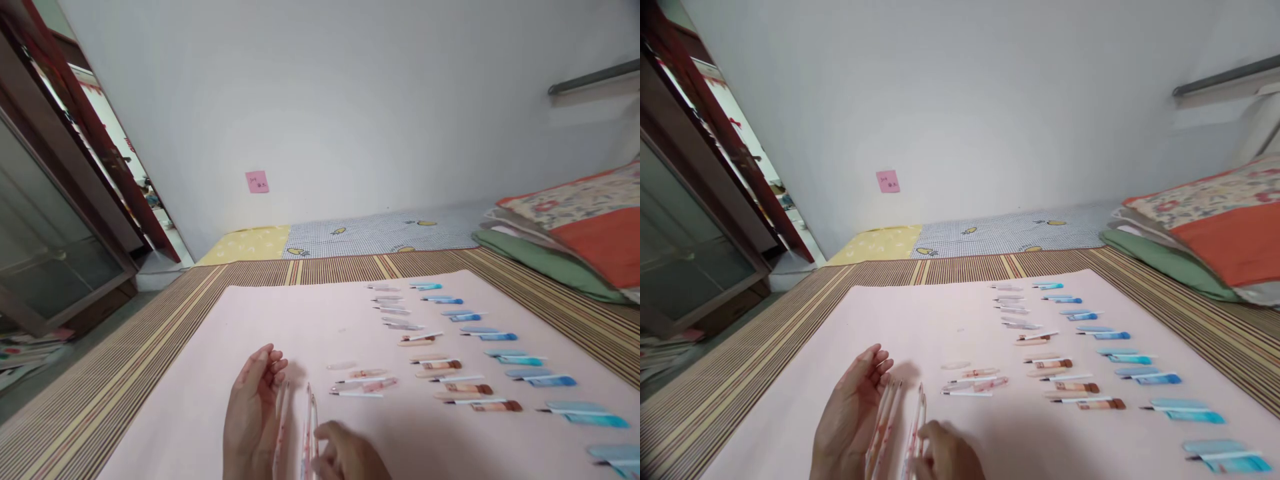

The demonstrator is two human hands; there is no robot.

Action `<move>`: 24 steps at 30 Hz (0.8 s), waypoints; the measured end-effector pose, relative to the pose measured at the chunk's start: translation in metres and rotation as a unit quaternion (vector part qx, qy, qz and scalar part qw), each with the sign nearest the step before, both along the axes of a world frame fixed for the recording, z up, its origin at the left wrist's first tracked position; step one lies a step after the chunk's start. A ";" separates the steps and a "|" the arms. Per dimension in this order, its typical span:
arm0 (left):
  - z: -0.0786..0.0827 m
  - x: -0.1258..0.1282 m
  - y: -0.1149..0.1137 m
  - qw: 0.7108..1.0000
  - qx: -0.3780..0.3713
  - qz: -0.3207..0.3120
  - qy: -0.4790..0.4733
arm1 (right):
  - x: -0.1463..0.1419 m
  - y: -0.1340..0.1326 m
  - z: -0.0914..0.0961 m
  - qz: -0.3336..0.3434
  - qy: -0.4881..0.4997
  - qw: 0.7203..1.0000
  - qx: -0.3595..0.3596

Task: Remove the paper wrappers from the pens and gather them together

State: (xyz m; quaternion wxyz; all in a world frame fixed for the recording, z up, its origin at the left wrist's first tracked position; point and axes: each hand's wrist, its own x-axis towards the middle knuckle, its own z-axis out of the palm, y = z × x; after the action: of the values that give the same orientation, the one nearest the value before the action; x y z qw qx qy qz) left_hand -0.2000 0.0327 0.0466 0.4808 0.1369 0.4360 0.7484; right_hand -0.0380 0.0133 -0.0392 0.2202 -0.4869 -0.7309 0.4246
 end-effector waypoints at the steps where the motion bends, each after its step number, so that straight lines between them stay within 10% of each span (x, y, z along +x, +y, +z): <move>1: -0.001 0.000 0.000 1.000 -0.001 -0.002 -0.002 | 0.006 0.011 0.010 0.001 0.015 0.999 0.048; 4: -0.003 0.003 0.002 1.000 0.000 -0.012 -0.004 | 0.027 0.055 0.039 -0.045 -0.060 0.985 0.155; 11: -0.002 0.014 0.004 0.999 -0.006 -0.028 -0.032 | 0.037 0.125 0.047 0.055 -0.165 0.978 0.116; 24: -0.019 0.041 0.012 0.990 -0.054 -0.111 0.074 | 0.053 0.099 0.090 0.056 0.007 0.986 0.155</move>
State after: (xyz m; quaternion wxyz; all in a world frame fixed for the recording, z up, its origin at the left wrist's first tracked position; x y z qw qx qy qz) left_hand -0.1593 0.0448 0.0280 0.5341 0.2132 0.4918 0.6537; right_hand 0.0150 0.1119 0.0505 0.2740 -0.4023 -0.8123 0.3212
